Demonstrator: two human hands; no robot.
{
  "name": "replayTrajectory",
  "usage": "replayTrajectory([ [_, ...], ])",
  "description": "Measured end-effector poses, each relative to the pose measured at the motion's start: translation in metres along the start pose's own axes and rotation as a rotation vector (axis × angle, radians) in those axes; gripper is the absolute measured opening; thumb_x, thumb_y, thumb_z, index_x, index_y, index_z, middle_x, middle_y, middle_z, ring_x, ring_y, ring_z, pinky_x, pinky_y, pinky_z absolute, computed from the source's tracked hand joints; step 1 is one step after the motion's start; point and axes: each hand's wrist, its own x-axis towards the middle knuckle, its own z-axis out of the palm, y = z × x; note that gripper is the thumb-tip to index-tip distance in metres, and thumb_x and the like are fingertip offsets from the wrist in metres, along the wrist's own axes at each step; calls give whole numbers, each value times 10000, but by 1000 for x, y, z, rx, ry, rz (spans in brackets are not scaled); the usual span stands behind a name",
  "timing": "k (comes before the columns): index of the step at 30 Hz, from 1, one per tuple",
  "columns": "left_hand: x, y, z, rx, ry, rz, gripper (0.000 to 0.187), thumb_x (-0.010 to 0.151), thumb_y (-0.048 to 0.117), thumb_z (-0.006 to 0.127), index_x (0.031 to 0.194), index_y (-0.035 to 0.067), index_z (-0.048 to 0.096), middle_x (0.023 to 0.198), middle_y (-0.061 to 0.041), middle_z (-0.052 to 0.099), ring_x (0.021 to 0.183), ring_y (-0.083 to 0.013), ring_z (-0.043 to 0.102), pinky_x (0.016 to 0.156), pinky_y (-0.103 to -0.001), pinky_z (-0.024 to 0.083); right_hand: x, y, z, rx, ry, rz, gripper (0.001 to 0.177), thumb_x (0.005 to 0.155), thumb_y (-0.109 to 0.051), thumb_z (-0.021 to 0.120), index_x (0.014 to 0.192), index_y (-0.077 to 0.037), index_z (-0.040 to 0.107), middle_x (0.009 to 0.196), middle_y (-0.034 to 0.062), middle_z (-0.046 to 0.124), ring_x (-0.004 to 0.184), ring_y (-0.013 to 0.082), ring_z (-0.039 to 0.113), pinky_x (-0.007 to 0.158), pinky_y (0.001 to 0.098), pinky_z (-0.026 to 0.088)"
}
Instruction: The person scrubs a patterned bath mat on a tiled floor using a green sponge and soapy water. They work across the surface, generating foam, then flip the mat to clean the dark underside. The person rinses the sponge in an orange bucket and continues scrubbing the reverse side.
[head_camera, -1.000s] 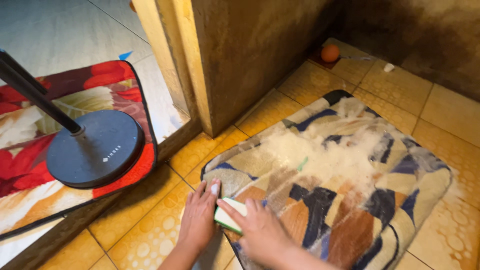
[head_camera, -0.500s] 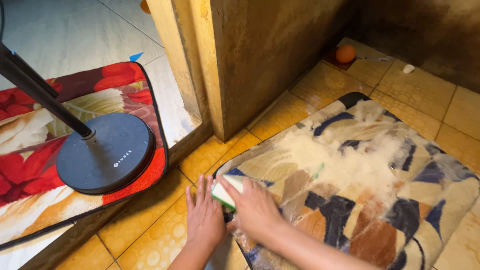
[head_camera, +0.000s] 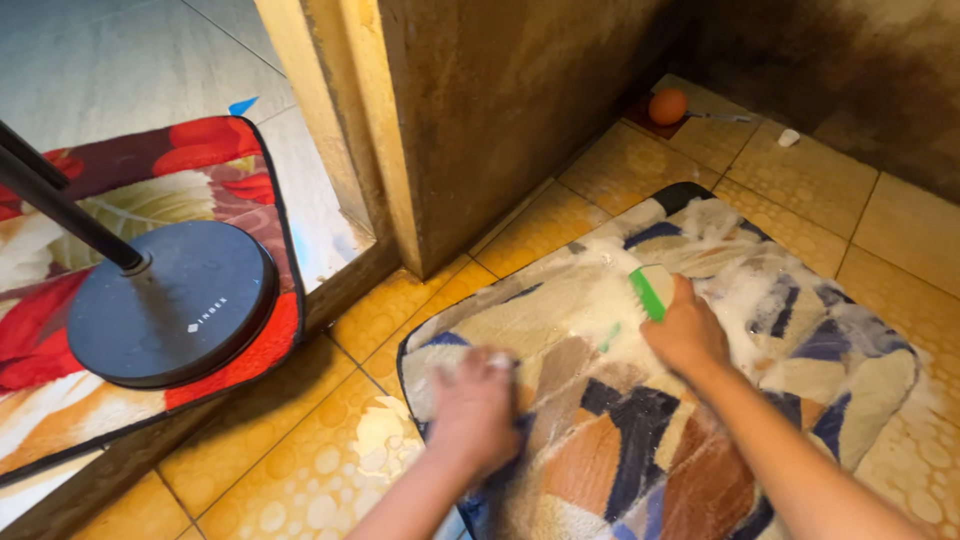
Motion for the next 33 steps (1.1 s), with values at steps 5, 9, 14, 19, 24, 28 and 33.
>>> replayTrajectory([
  [5,60,65,57,-38,244,296,635,828,112,653,1437,9,503,1369,-173,571,1276,-344,514,1007,-428,481,-37,11,14,-60,108,-84,836,758,-209,724,1492,-89,344,1182,311,611,1096,483,617,941,525,511],
  [9,104,78,73,85,331,261,328,875,117,633,1191,30,645,1206,-143,645,1147,-326,603,875,-402,550,-64,18,4,-75,39,-42,879,724,-176,725,1507,-123,329,1183,286,613,1086,463,625,926,516,525],
  [14,147,80,97,156,412,329,145,841,79,634,935,90,744,969,-137,738,904,-294,727,770,-377,584,-87,20,-9,-73,-22,2,859,736,-161,711,1509,-134,336,1158,265,628,1077,452,634,940,504,526],
  [19,159,88,121,215,430,382,162,819,55,631,866,128,767,893,-118,765,834,-277,751,718,-383,599,-109,25,-11,-96,-25,1,862,724,-180,720,1495,-141,337,1158,249,628,1071,442,643,946,497,526],
  [24,129,68,104,86,445,379,141,828,56,620,864,93,751,910,-155,752,845,-313,744,731,-411,595,-111,28,-9,-94,-31,15,865,727,-183,720,1497,-137,328,1187,248,624,1093,446,637,956,502,521],
  [28,88,16,69,47,523,280,122,820,37,602,882,65,702,1001,-186,699,826,-350,728,704,-445,591,-102,30,-3,-99,-66,63,873,742,-195,721,1517,-151,322,1220,256,625,1120,443,636,973,501,519],
  [33,26,-40,30,35,452,223,135,880,160,648,967,85,720,1086,-138,672,1066,-338,633,864,-450,538,-75,15,-6,-95,-157,62,873,754,-178,715,1541,-126,342,1234,260,673,1165,425,646,1010,475,518],
])
